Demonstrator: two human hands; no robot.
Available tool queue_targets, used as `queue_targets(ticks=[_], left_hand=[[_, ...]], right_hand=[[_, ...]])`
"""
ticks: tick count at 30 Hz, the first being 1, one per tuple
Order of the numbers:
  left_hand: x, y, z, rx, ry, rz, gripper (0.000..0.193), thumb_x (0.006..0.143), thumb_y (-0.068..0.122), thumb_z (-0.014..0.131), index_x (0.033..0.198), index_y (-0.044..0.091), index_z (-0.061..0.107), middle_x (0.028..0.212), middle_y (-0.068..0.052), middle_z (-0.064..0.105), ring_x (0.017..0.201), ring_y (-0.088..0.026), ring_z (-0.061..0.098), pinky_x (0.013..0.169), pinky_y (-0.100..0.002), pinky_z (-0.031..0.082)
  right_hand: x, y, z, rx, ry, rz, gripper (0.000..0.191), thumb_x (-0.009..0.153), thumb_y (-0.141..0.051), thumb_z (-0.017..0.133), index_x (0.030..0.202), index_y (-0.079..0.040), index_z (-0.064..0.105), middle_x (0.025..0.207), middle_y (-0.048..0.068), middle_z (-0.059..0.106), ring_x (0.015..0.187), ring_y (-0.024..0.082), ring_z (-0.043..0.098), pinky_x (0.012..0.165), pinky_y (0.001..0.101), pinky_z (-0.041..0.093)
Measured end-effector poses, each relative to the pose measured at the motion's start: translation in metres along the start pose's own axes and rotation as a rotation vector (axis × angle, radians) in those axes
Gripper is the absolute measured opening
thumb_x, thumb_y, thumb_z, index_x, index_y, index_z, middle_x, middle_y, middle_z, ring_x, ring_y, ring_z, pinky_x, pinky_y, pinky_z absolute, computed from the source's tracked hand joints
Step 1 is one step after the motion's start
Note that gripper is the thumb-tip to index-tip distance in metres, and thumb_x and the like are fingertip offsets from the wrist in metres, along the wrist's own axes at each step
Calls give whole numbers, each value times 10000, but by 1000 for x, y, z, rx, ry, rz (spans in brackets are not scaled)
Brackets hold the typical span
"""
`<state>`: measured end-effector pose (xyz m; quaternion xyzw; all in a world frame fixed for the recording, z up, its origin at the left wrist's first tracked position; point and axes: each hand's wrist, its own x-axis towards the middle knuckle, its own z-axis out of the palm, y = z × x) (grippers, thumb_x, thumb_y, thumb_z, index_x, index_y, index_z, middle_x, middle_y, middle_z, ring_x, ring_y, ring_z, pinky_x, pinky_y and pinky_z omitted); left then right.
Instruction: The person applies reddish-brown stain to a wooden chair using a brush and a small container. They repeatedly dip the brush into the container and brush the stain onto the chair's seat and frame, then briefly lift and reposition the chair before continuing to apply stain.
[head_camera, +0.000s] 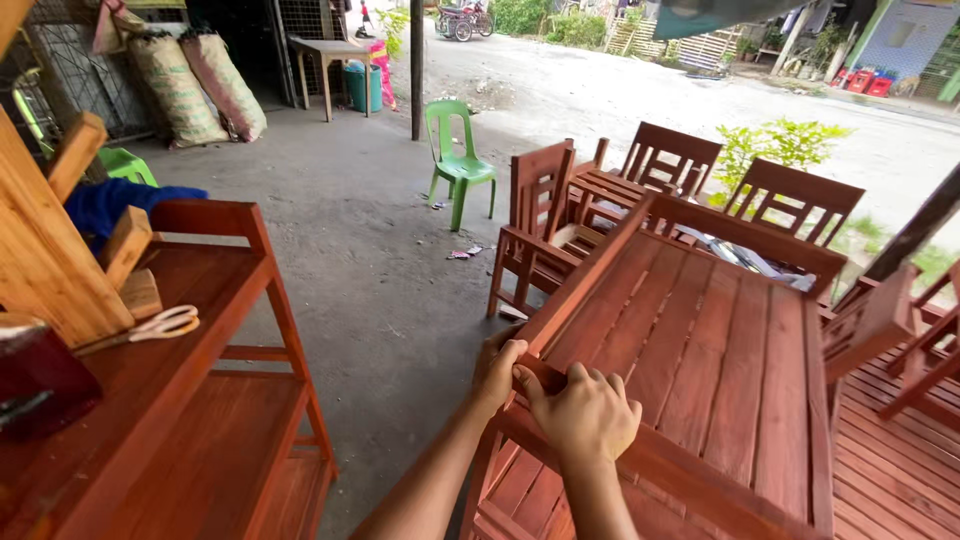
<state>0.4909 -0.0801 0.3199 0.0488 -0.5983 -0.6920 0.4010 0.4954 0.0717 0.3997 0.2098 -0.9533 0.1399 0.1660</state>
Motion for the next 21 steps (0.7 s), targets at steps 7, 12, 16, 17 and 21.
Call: queue_targets(ticks=[7,12,16,17,21], left_hand=[[25,-10,-45,293,18,35,501,844,355,564,1245,77,676,1004,-141,738,950,-278,706,840,-376,538],[16,-2,-49,347,40,-52,563,833,389,580,1321,121,660,1100,-139,747,1024,-295,721,891,-381,545],[-7,-3,-45,460,305,340,623,967,348,631,1482,34,477,1365,-247,504,1278,-383,507,1077,-498,402],[-17,-7,-46,486,320,350,610,947,330,642,1446,26,466,1349,-251,469,1269,-389,485,1069,-518,382],[-114,-43,-56,601,177,554,465,898,269,694,1245,46,479,1261,-227,465,1180,-405,478,1006,-541,378]], right_hand=[[-3,-42,28,-57,137,-41,596,753,-784,643,831,-201,740,923,6,757,1005,192,681,811,404,498],[-24,-29,24,79,377,-246,413,802,-565,726,972,-192,776,968,-4,755,982,222,669,822,393,495],[-61,-2,37,294,727,-306,185,900,-212,713,1060,-125,749,1032,32,726,942,214,655,884,414,460],[-72,7,44,311,731,-246,119,952,-164,706,1062,-143,745,1028,6,726,927,188,660,891,406,452],[-122,53,86,226,714,-229,155,804,-109,685,953,-139,715,977,85,673,961,339,588,858,450,458]])
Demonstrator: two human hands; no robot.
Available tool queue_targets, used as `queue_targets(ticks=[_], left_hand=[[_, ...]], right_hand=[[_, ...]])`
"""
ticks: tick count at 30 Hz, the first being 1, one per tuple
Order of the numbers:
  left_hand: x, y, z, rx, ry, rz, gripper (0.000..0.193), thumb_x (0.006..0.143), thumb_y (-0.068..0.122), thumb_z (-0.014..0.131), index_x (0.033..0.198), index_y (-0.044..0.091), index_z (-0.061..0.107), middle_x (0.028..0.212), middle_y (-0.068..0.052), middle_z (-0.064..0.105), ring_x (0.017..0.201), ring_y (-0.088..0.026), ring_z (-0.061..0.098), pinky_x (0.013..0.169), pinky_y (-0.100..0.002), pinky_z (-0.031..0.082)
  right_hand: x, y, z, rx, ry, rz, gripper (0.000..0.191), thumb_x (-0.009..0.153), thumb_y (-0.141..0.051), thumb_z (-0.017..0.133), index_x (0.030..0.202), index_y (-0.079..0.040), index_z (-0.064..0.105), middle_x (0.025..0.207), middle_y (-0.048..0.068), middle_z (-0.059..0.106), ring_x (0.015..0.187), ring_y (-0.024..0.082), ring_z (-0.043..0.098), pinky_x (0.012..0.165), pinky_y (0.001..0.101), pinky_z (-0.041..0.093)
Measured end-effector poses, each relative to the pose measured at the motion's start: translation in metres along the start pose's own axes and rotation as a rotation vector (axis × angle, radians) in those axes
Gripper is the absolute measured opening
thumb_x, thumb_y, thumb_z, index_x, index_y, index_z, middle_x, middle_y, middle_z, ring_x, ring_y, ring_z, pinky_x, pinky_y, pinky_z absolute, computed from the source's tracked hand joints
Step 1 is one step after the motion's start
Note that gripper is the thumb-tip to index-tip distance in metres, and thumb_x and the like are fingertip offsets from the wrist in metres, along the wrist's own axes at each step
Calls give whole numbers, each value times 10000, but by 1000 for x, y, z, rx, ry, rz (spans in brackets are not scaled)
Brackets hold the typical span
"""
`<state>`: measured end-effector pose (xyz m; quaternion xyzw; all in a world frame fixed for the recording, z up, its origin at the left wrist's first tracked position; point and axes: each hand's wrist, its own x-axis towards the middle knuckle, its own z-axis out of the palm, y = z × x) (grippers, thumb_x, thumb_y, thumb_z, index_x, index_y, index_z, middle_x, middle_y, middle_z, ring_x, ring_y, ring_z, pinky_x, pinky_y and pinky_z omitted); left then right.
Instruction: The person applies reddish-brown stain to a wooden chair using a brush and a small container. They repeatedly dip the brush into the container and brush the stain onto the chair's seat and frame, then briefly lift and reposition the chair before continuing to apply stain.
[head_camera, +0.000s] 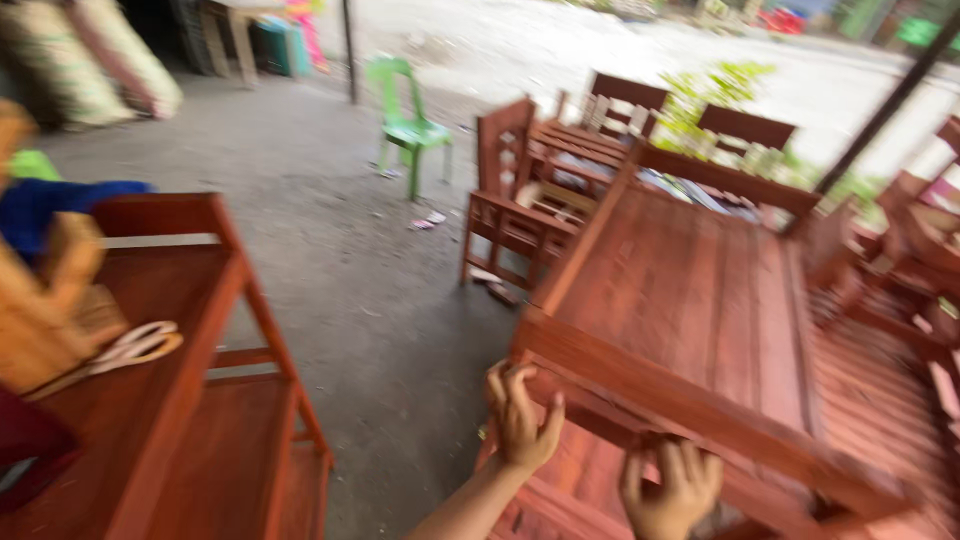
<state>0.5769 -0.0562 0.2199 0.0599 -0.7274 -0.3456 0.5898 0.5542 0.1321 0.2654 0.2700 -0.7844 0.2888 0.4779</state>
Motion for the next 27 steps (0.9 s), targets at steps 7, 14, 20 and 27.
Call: queue_targets(ticks=[7,14,20,27], left_hand=[[-104,12,18,76,-661,-68,497,716,77,714,1180,75,535,1157,-185,525,1078,-387,545,867,-526,435],[-140,20,52,177,-969,-239,453,739,89,746,1162,74,583,1174,-140,570,1093,-364,596,910,-494,489],[-163,12,83,253,-1213,-373,519,782,100,723,1273,80,553,1234,-131,565,1126,-355,609,948,-466,501],[-203,-23,77,386,-1276,-213,746,698,77,796,1378,62,491,1428,-185,481,1376,-402,435,1093,-583,299]], right_hand=[[-100,59,-27,-199,-317,230,229,736,-148,726,963,-155,750,914,30,704,883,300,621,758,441,500],[-130,103,-32,-132,-731,533,276,806,-115,684,1080,-131,719,1015,52,738,985,251,669,853,385,563],[-145,102,1,-26,-1032,584,392,797,-69,671,1184,-124,657,1187,68,703,1135,270,624,999,392,521],[-186,107,19,-77,-1189,547,555,755,-61,703,1288,-138,569,1437,90,519,1389,326,428,1122,452,400]])
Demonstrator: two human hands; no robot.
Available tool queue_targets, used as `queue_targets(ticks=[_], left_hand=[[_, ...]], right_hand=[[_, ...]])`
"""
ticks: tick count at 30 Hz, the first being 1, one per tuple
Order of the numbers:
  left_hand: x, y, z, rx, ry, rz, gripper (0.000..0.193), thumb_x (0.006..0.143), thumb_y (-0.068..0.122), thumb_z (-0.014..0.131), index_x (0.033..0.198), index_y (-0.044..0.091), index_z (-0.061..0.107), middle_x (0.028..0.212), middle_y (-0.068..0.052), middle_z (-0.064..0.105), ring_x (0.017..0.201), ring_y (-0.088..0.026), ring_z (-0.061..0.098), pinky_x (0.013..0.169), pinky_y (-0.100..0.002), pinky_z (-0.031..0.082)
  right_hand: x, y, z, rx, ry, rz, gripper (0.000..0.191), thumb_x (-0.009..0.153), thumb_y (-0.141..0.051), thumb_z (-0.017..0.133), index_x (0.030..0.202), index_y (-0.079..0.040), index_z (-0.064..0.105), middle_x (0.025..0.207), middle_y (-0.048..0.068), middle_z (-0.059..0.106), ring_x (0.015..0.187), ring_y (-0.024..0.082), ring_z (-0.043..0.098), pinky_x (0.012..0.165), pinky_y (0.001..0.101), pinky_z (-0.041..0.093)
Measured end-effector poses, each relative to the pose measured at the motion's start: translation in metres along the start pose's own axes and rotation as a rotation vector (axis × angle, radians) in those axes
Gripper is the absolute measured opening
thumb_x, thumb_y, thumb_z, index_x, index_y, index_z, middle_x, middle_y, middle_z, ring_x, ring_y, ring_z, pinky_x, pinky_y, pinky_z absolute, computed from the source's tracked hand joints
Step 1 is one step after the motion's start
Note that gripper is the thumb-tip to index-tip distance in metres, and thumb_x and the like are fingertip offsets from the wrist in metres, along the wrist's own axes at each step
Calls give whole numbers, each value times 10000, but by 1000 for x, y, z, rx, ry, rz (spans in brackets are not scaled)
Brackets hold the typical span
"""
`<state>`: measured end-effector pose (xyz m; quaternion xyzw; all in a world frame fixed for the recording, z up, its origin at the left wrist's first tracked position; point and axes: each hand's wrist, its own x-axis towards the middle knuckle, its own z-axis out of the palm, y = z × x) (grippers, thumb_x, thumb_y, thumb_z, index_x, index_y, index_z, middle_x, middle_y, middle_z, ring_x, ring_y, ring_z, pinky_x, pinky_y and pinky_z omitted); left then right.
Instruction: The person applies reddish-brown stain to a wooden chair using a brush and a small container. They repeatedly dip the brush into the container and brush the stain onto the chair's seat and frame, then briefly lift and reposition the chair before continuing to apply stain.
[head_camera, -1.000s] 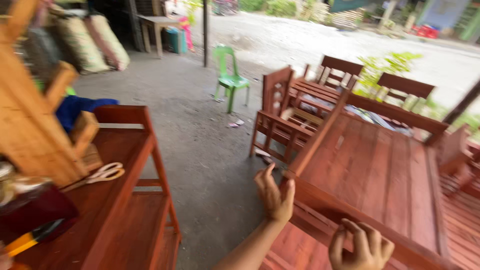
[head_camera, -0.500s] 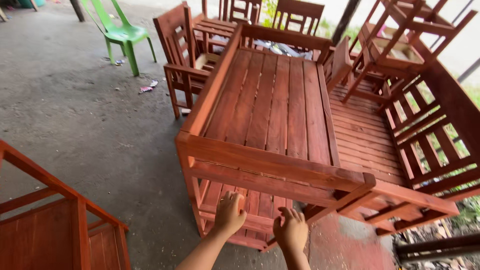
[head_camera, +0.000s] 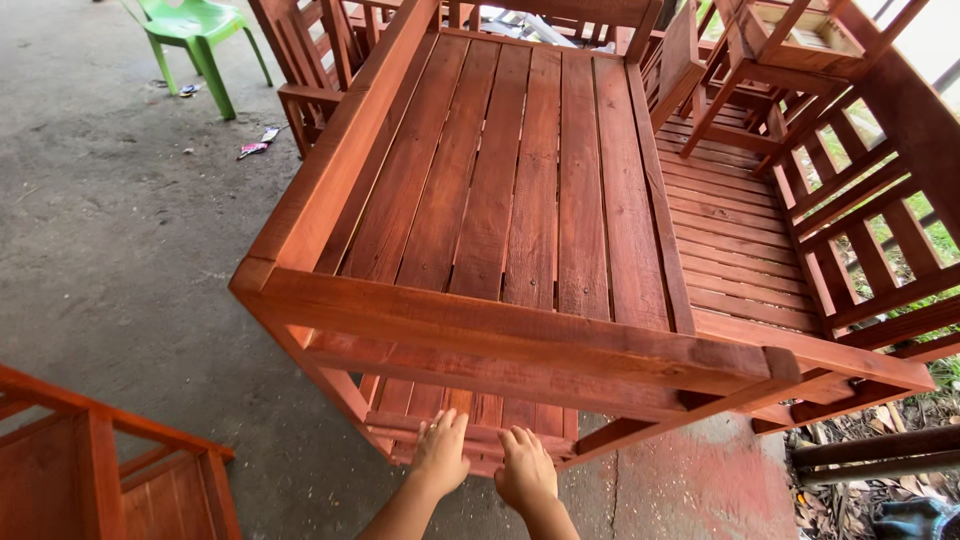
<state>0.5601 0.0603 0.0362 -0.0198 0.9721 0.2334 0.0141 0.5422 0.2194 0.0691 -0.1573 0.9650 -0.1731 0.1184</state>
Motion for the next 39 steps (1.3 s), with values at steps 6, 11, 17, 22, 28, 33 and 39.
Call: queue_targets(ticks=[6,11,17,22,28,33,39], left_hand=[[13,-24,24,245,-176,-2,602,848,15,666,1403,78,441,1275,-120,512,1300,-323,469,1196,-608,202],[26,-36,50,332,-22,50,254,908,76,617,1143,98,523,1093,-95,579,1134,-284,579,1192,-536,286],[53,-36,33,367,-144,86,206,882,92,627,1069,111,543,997,-86,616,1071,-287,623,1056,-503,403],[58,-29,5,337,-266,96,180,876,106,639,1037,110,560,964,-102,631,1041,-304,643,989,-506,442],[40,-20,-52,260,-329,109,150,869,124,654,999,108,580,925,-121,649,1005,-324,666,909,-510,490],[-17,-27,-69,181,-338,140,129,864,139,666,967,106,596,893,-137,665,975,-341,686,842,-513,529],[-40,-22,-113,119,-184,222,201,775,79,724,937,103,608,902,-161,686,979,-383,688,797,-521,557]], right_hand=[[27,19,32,-92,19,-57,745,732,-101,780,1409,-104,468,1479,119,481,1419,381,360,1088,579,278],[43,36,65,-312,185,-68,279,824,-163,702,1062,-145,558,1009,37,624,1079,275,582,1085,536,384],[66,44,59,-360,37,-77,152,861,-154,644,1001,-153,586,936,47,640,983,268,629,934,499,467],[60,35,16,-338,-68,-37,124,893,-189,624,1010,-151,614,941,63,662,983,265,651,904,494,490],[35,-4,-33,-315,-131,-6,131,931,-231,601,1021,-149,648,947,81,689,984,262,676,868,489,518],[7,-29,-24,-312,-188,16,167,963,-266,581,1030,-147,676,952,96,711,985,259,697,838,484,542],[-46,-51,-25,-259,-172,-18,171,972,-274,612,1015,-148,720,950,109,729,983,288,711,818,513,551]])
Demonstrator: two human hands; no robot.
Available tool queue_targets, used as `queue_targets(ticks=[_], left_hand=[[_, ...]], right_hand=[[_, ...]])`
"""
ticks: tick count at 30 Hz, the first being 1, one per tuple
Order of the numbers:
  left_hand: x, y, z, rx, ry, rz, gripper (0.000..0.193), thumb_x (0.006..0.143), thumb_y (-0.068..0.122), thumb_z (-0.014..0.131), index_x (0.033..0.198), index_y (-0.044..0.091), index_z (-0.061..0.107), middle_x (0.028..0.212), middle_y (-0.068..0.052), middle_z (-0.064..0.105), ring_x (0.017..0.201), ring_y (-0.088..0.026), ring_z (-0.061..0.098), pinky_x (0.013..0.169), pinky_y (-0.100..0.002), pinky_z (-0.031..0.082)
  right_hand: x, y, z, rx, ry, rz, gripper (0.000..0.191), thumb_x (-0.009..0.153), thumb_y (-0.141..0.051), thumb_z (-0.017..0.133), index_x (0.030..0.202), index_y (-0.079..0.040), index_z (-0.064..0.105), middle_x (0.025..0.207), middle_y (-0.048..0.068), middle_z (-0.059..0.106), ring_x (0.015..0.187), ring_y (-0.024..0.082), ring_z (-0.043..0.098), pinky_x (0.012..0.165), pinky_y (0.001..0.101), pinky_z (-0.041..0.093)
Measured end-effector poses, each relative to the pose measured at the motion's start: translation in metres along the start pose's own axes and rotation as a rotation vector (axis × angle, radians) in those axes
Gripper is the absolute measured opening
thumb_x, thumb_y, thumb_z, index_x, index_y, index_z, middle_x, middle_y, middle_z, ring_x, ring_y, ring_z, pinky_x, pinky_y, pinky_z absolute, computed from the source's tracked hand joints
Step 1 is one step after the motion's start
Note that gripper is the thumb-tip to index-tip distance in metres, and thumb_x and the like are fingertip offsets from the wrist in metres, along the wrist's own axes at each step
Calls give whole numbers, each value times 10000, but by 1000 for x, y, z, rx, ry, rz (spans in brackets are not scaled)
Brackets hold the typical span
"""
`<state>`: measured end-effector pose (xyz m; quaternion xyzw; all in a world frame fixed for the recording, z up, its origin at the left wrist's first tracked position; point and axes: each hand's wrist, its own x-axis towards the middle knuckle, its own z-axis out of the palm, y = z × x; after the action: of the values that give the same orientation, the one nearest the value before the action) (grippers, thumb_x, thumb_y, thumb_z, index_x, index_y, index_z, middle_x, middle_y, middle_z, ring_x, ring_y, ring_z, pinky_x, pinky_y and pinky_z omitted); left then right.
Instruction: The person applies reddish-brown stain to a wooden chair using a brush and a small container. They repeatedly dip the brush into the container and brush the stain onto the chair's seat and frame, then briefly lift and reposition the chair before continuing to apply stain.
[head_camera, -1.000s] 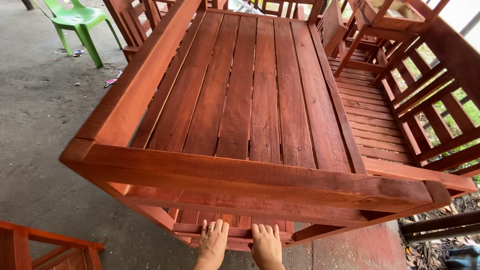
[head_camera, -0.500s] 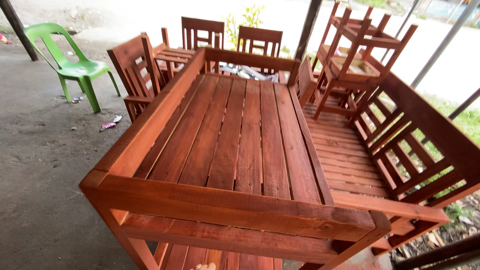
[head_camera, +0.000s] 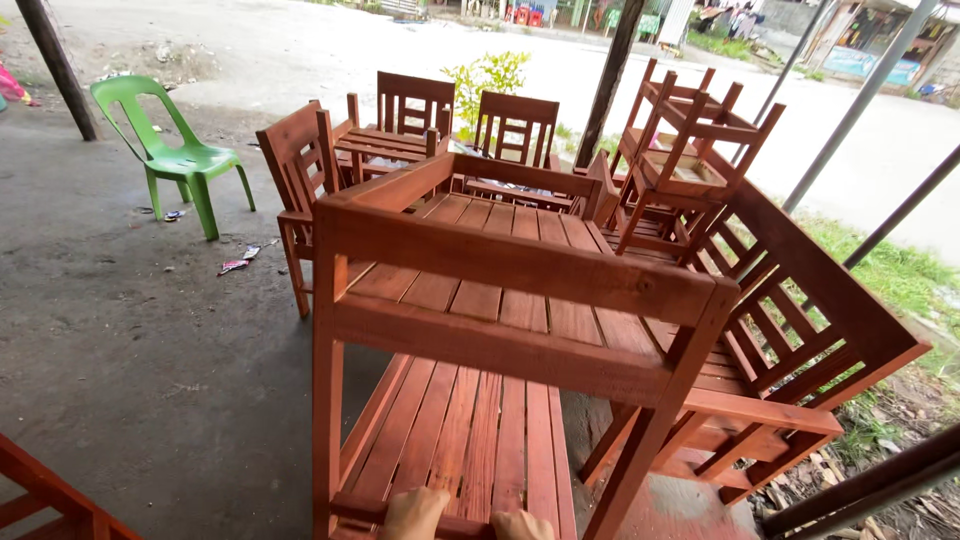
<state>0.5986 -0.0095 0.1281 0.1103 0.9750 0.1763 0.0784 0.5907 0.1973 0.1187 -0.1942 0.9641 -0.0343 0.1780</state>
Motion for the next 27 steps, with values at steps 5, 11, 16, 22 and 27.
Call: queue_targets(ticks=[5,11,16,22,27], left_hand=[[-7,6,-26,-11,23,27,292,732,-50,733,940,88,581,943,-171,690,993,-397,677,803,-514,547],[51,4,-70,41,73,68,282,745,-75,714,945,76,583,972,-159,684,1006,-405,661,820,-507,544],[108,5,-92,29,416,95,306,735,-139,665,952,59,576,1055,-154,604,1010,-390,639,826,-474,554],[198,7,-131,89,515,42,172,840,-61,621,962,56,591,1073,-146,582,1044,-370,616,873,-461,544],[269,4,-160,18,395,-57,220,854,-85,626,1027,47,597,1135,-142,564,1086,-356,616,897,-452,542]], right_hand=[[-10,4,-45,133,123,-154,180,785,-119,838,928,-91,734,960,124,742,958,299,711,808,479,575],[25,9,-121,25,22,-2,209,849,-138,828,1007,-135,691,1021,51,720,1117,297,621,886,432,534],[81,32,-150,-30,333,120,449,743,-98,881,1093,-111,601,1183,68,591,1172,282,591,894,392,581],[163,72,-191,-6,416,112,331,806,-126,841,1050,-106,617,1180,69,602,1208,287,584,899,393,578],[219,96,-234,42,433,153,335,793,-114,841,1057,-118,635,1194,63,593,1215,279,576,953,396,549]])
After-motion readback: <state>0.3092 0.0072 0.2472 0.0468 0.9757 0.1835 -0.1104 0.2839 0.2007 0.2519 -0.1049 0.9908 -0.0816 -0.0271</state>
